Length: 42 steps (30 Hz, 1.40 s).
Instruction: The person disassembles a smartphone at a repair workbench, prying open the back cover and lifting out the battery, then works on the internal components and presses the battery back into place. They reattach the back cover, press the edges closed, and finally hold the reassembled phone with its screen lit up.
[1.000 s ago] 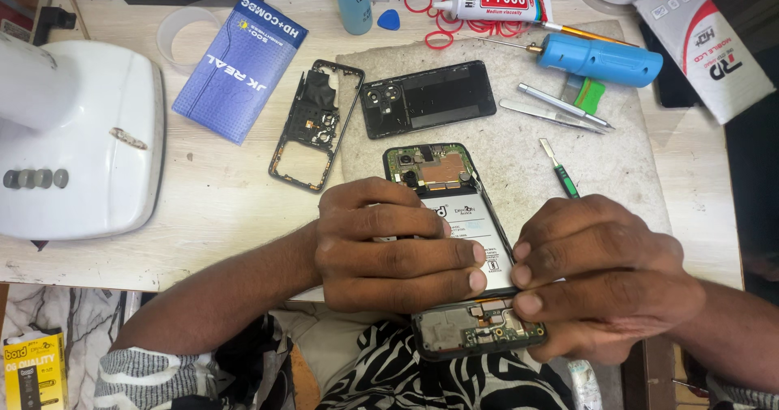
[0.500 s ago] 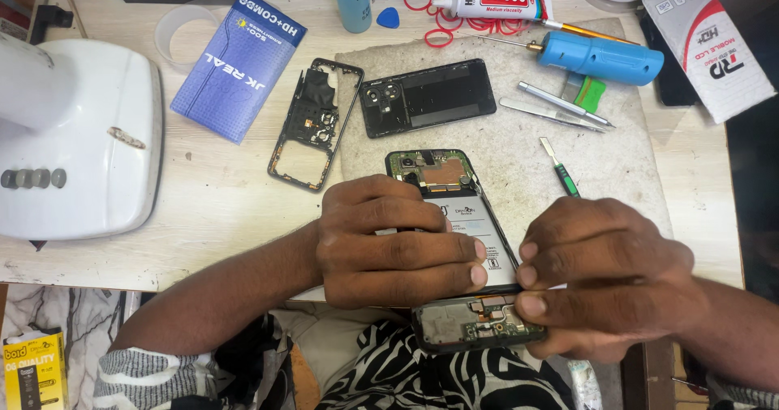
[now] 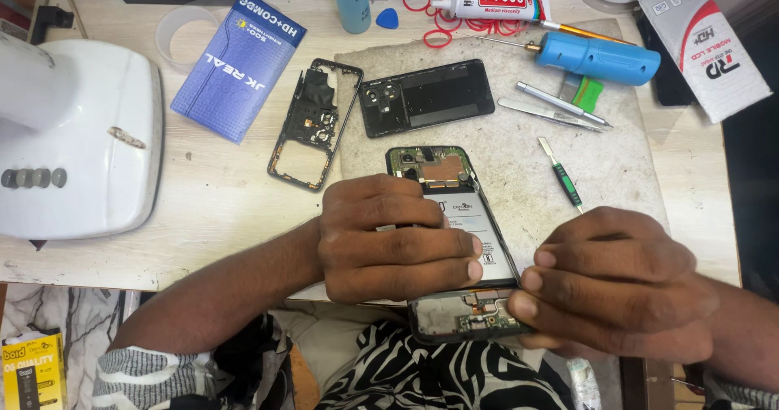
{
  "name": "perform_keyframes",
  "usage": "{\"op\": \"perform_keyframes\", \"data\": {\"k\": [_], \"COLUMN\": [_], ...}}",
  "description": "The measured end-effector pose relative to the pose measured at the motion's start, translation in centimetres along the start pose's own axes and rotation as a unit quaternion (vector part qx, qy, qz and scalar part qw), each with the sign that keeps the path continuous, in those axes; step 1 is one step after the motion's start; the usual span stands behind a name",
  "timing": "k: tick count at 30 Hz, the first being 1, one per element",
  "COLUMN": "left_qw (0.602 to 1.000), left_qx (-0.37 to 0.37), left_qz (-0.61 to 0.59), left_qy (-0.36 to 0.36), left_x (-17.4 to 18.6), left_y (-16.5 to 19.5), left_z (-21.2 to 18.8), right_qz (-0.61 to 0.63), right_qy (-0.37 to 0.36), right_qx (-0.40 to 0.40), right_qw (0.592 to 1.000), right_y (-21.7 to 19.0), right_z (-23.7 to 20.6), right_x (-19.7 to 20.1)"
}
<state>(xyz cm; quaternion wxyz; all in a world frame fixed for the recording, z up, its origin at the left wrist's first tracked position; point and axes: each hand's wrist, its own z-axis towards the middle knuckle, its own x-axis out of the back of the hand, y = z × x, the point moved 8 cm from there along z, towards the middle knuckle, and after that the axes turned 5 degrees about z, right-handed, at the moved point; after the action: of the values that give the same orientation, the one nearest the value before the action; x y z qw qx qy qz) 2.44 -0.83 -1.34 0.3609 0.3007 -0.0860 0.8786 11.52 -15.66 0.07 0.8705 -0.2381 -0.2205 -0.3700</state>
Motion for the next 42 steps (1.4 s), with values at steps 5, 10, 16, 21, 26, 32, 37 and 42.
{"op": "perform_keyframes", "data": {"k": [5, 10, 16, 21, 26, 32, 37, 42], "left_qw": [1.0, 0.999, 1.0, 0.998, 0.998, 0.997, 0.987, 0.959], "left_qx": [-0.018, -0.024, -0.026, -0.041, -0.036, -0.055, -0.084, -0.134], "left_qz": [0.021, 0.02, 0.013, 0.031, 0.035, 0.053, 0.133, 0.251], "left_qy": [0.009, 0.018, 0.009, 0.023, 0.024, 0.011, -0.012, -0.012], "left_x": [0.5, 0.3, 0.0, 0.4, 0.6, 0.6, 0.7, 0.5], "left_y": [0.3, 0.4, 0.3, 0.5, 0.5, 0.9, 1.4, 1.7], "left_z": [0.1, -0.1, -0.3, -0.1, -0.1, -0.1, -0.2, -0.1], "right_qz": [0.025, 0.012, -0.05, -0.02, 0.045, 0.056, 0.06, 0.041], "right_qy": [-0.006, 0.007, -0.018, -0.026, -0.01, -0.002, 0.073, 0.1], "right_qx": [-0.022, 0.016, 0.049, 0.054, -0.011, -0.032, -0.049, -0.107], "right_qw": [0.999, 1.0, 0.997, 0.998, 0.999, 0.998, 0.994, 0.988], "right_y": [0.5, 0.2, -0.4, 0.3, 1.3, 1.2, 2.0, 3.1], "right_z": [-0.8, -1.1, -1.4, -1.5, -1.6, -1.6, -1.4, -1.3], "right_x": [0.1, 0.1, -0.1, 0.0, 0.2, 0.2, 0.4, 0.5]}}
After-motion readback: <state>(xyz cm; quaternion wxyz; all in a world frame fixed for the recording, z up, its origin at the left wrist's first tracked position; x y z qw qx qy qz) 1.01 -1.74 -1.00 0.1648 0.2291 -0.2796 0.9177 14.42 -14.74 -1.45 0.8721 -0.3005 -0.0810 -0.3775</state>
